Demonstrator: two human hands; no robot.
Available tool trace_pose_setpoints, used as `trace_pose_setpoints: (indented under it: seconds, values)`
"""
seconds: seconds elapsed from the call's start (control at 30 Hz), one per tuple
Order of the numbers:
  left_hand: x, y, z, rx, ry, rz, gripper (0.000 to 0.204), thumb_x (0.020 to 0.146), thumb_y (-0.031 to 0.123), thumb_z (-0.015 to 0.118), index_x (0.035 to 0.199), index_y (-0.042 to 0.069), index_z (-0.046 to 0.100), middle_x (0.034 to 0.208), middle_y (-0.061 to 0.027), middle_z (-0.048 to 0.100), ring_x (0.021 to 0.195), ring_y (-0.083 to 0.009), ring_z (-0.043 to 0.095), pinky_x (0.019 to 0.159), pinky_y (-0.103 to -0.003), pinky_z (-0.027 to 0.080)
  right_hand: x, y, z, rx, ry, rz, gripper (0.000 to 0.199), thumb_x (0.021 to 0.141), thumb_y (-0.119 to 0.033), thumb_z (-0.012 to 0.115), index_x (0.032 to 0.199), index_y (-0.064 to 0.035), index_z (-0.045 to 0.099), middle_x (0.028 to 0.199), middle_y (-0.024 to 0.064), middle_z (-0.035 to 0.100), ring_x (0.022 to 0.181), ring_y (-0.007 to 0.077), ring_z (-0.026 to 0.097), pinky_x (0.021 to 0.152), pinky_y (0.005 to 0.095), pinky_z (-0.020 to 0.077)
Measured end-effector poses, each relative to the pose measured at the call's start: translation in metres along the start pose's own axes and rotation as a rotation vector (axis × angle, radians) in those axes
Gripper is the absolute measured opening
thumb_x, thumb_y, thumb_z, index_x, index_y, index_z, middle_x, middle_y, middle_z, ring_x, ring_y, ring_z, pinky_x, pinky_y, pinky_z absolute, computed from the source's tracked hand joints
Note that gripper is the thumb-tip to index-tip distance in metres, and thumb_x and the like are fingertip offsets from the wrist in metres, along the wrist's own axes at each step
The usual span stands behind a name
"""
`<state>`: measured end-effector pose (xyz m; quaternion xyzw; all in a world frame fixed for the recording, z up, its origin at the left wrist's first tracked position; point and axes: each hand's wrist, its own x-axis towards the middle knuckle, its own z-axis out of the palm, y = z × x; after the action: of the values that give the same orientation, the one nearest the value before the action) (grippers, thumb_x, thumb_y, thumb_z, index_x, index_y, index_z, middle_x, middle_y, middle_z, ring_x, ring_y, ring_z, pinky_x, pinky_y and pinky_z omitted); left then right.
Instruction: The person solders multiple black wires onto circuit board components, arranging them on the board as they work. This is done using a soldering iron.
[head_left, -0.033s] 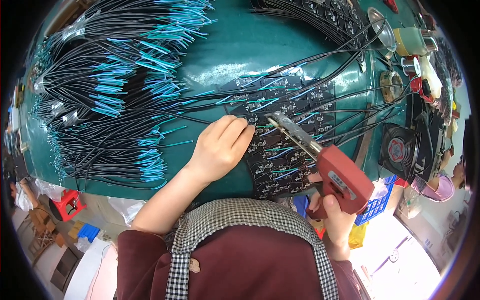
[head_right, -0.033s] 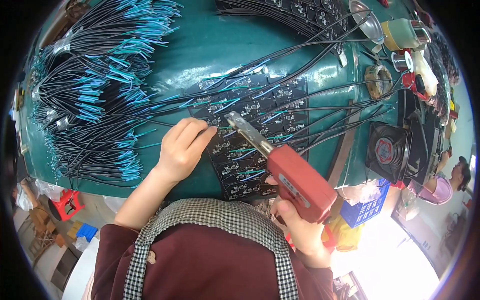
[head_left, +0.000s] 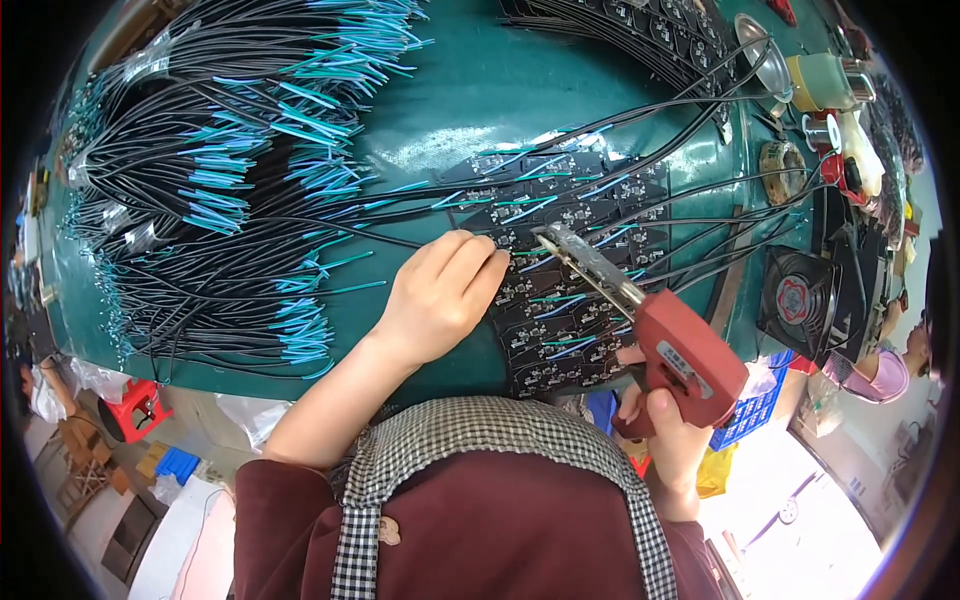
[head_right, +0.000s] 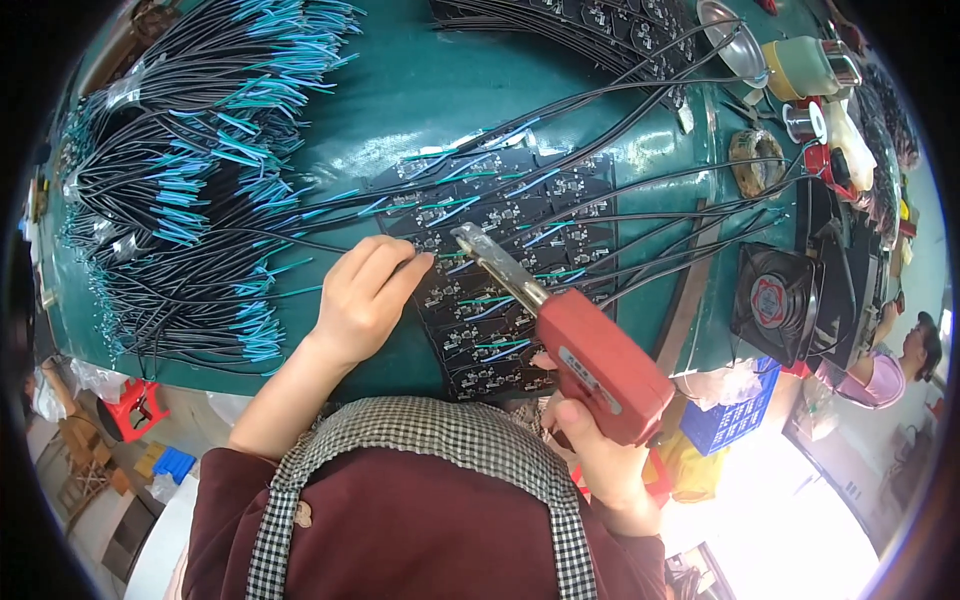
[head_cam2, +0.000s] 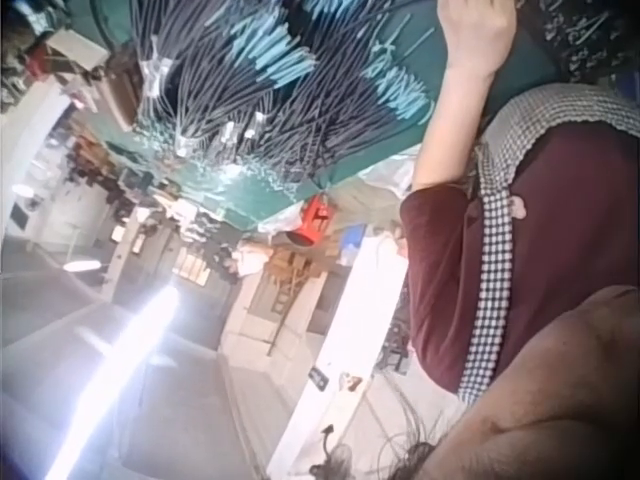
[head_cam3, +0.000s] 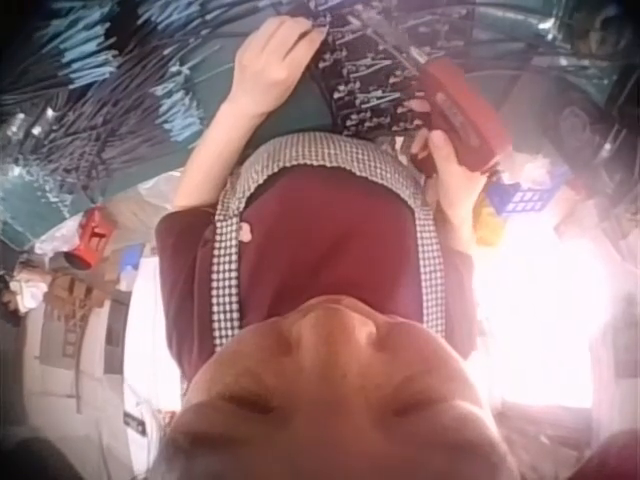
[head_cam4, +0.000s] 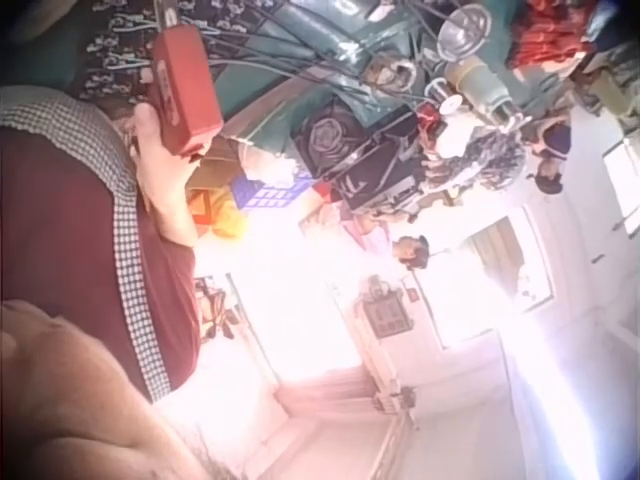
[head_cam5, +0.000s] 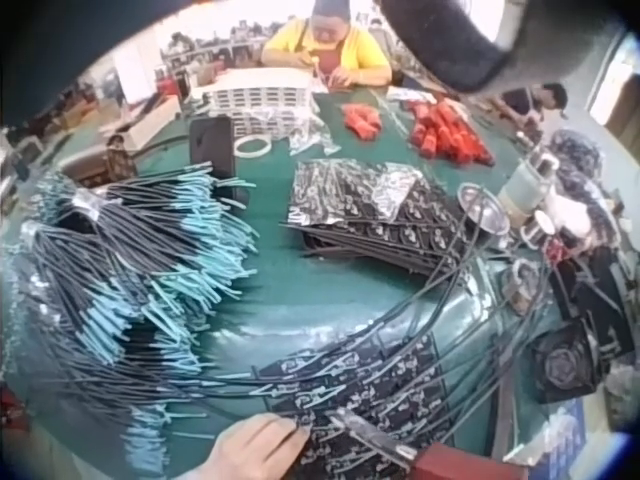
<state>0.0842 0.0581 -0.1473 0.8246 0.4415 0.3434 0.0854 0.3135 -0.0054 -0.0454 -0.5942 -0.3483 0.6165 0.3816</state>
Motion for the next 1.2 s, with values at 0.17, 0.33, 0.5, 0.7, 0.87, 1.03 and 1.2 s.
trace_pose_setpoints:
  seconds: [0.17, 0.33, 0.5, 0.7, 0.87, 1.03, 1.2]
  values:
    - [0.004, 0.001, -0.007, 0.012, -0.022, -0.012, 0.027, 0.058, 0.001, 0.064, 0.085, 0.001, 0.064, 0.082, -0.0082, 0.056, 0.074, -0.0233, 0.058, 0.061, -0.032, 0.05, 0.001, 0.005, -0.002, -0.052, 0.019, -0.04, 0.058, 0.084, -0.03, 0.064, 0.124, 0.0068, 0.042, 0.105, 0.0235, 0.059, 0.056, 0.0162, 0.055, 0.048, 0.0236, 0.0436]
    - [0.008, -0.001, -0.015, -0.127, -0.136, -0.184, 0.02, 0.064, -0.001, 0.067, 0.084, 0.004, 0.065, 0.081, -0.0058, 0.059, 0.073, -0.022, 0.059, 0.061, -0.03, 0.047, 0.004, 0.008, -0.002, -0.044, -0.005, -0.056, 0.059, 0.083, -0.032, 0.065, 0.122, 0.0069, 0.043, 0.104, 0.0228, 0.06, 0.055, 0.0158, 0.054, 0.048, 0.0234, 0.0432]
    - [0.013, 0.0, -0.011, -0.269, -0.079, -0.453, 0.014, 0.069, -0.003, 0.066, 0.082, 0.002, 0.064, 0.077, -0.0081, 0.06, 0.07, -0.0229, 0.059, 0.062, -0.03, 0.047, 0.013, 0.015, 0.003, -0.015, -0.007, -0.051, 0.059, 0.083, -0.034, 0.066, 0.121, 0.0063, 0.044, 0.101, 0.021, 0.06, 0.056, 0.015, 0.054, 0.048, 0.0235, 0.0431]
    - [0.015, -0.001, -0.009, -0.247, -0.099, -0.497, 0.012, 0.07, -0.003, 0.065, 0.081, 0.002, 0.063, 0.076, -0.0081, 0.06, 0.069, -0.022, 0.059, 0.062, -0.03, 0.047, 0.015, 0.024, -0.004, 0.059, -0.087, -0.037, 0.046, 0.083, -0.012, 0.066, 0.122, 0.0035, 0.047, 0.1, 0.0145, 0.061, 0.065, 0.0122, 0.057, 0.057, 0.0241, 0.0483]
    - [0.016, 0.0, -0.007, -0.236, -0.104, -0.512, 0.012, 0.071, -0.004, 0.064, 0.081, 0.002, 0.063, 0.076, -0.0079, 0.06, 0.068, -0.0208, 0.059, 0.061, -0.029, 0.047, 0.015, 0.025, 0.001, -0.098, -0.026, -0.027, 0.056, 0.082, -0.035, 0.067, 0.115, 0.0059, 0.048, 0.08, 0.0113, 0.059, 0.059, 0.0133, 0.054, 0.053, 0.0238, 0.0418]
    - [0.015, 0.0, -0.005, -0.208, -0.079, -0.511, 0.011, 0.07, -0.004, 0.064, 0.08, 0.002, 0.062, 0.075, -0.0077, 0.059, 0.066, -0.0201, 0.059, 0.059, -0.028, 0.047, 0.013, 0.029, -0.003, -0.187, -0.03, -0.006, 0.055, 0.082, -0.036, 0.067, 0.112, 0.0063, 0.049, 0.072, 0.0087, 0.058, 0.059, 0.0131, 0.053, 0.054, 0.024, 0.0411]
    - [0.016, -0.001, -0.005, -0.203, -0.089, -0.506, 0.011, 0.07, -0.004, 0.064, 0.08, 0.002, 0.061, 0.075, -0.0076, 0.059, 0.066, -0.0202, 0.059, 0.059, -0.028, 0.047, 0.012, 0.031, -0.002, -0.145, -0.033, -0.019, 0.059, 0.082, -0.035, 0.067, 0.117, 0.0072, 0.047, 0.088, 0.0158, 0.061, 0.059, 0.0143, 0.055, 0.053, 0.0238, 0.0427]
